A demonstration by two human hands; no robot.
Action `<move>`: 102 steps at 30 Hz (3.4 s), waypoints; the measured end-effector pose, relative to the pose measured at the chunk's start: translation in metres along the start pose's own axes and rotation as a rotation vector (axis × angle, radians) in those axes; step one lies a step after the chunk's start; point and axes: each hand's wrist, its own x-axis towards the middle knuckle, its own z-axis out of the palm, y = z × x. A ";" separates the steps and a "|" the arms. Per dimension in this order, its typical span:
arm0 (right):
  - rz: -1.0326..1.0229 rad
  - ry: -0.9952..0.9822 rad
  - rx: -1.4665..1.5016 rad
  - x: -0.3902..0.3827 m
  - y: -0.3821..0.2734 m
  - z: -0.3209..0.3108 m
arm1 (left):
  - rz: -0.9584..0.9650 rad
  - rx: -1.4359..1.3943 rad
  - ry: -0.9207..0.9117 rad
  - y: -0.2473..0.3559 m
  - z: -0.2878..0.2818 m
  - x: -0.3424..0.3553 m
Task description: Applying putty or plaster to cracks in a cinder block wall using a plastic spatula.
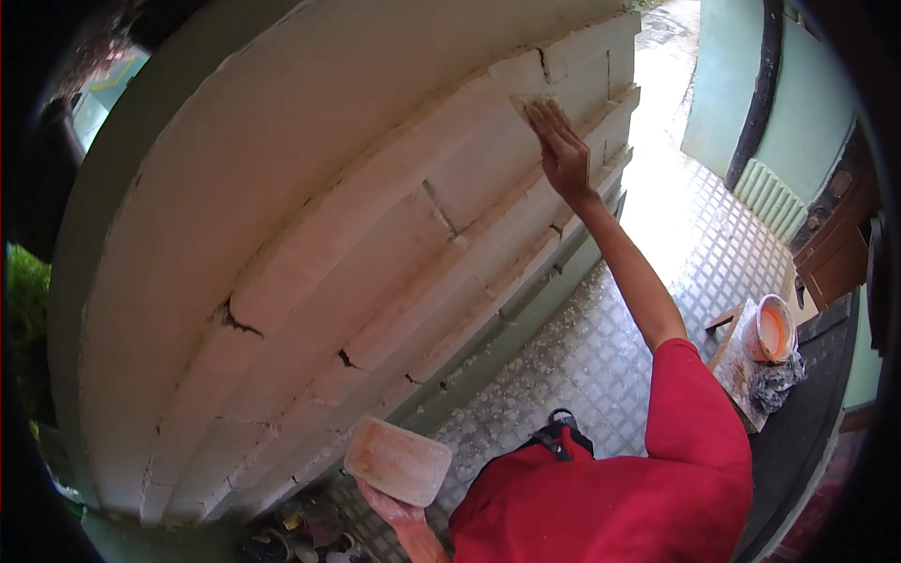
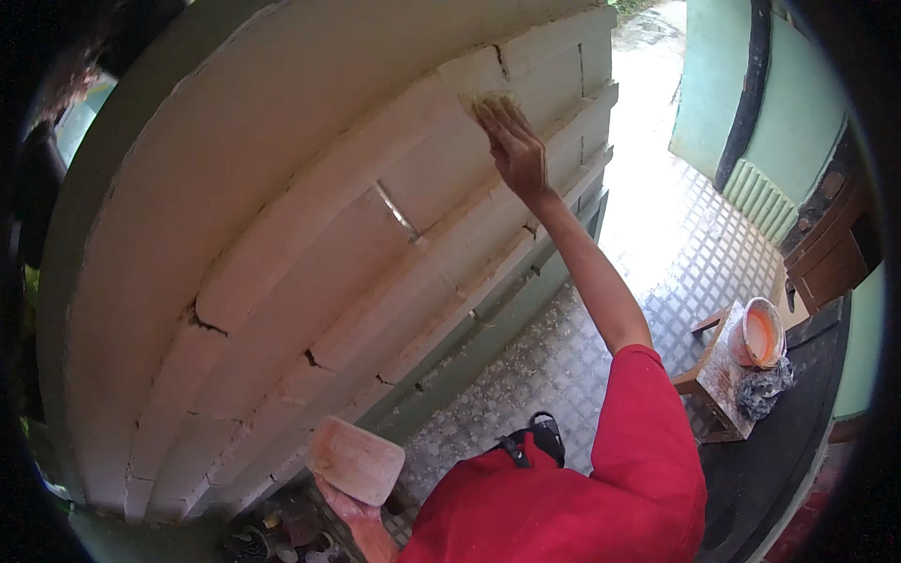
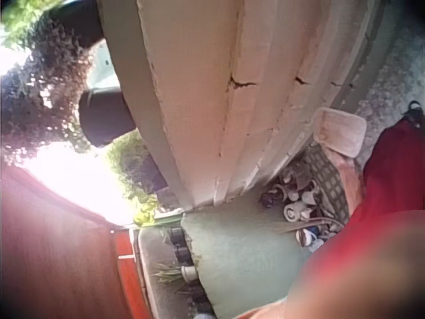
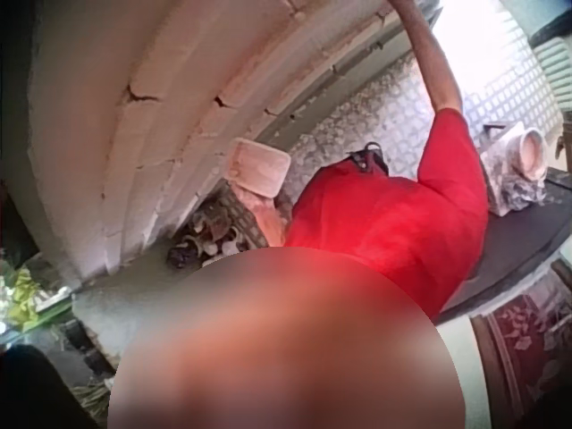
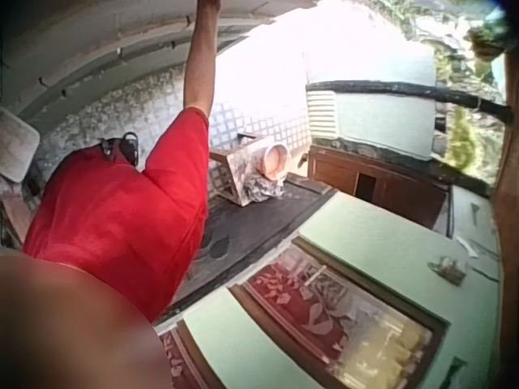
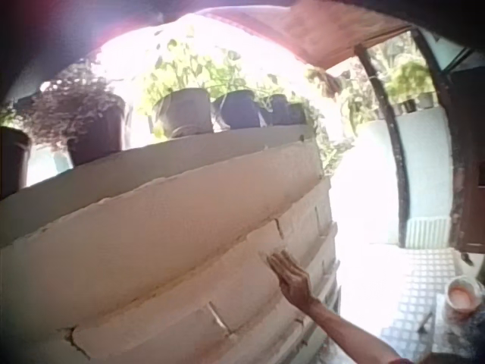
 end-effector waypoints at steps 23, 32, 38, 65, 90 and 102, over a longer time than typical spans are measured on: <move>-0.050 -0.111 0.136 -0.021 0.063 0.019 | 0.021 0.041 0.030 -0.054 0.095 0.010; 0.565 -0.171 0.281 0.071 0.052 -0.009 | -0.013 0.021 0.032 -0.058 0.093 0.014; 0.567 -0.214 0.209 0.079 0.028 -0.004 | -0.036 0.006 0.039 -0.052 0.085 0.021; 0.412 -0.375 0.309 0.020 -0.239 0.028 | -0.118 -0.101 -0.042 0.028 0.012 0.043; -0.368 0.016 0.218 -0.039 -0.206 0.100 | 0.066 -0.118 0.024 0.056 -0.054 0.000; -0.234 -0.115 0.164 -0.001 -0.226 0.059 | 0.091 -0.092 0.009 0.070 -0.062 -0.006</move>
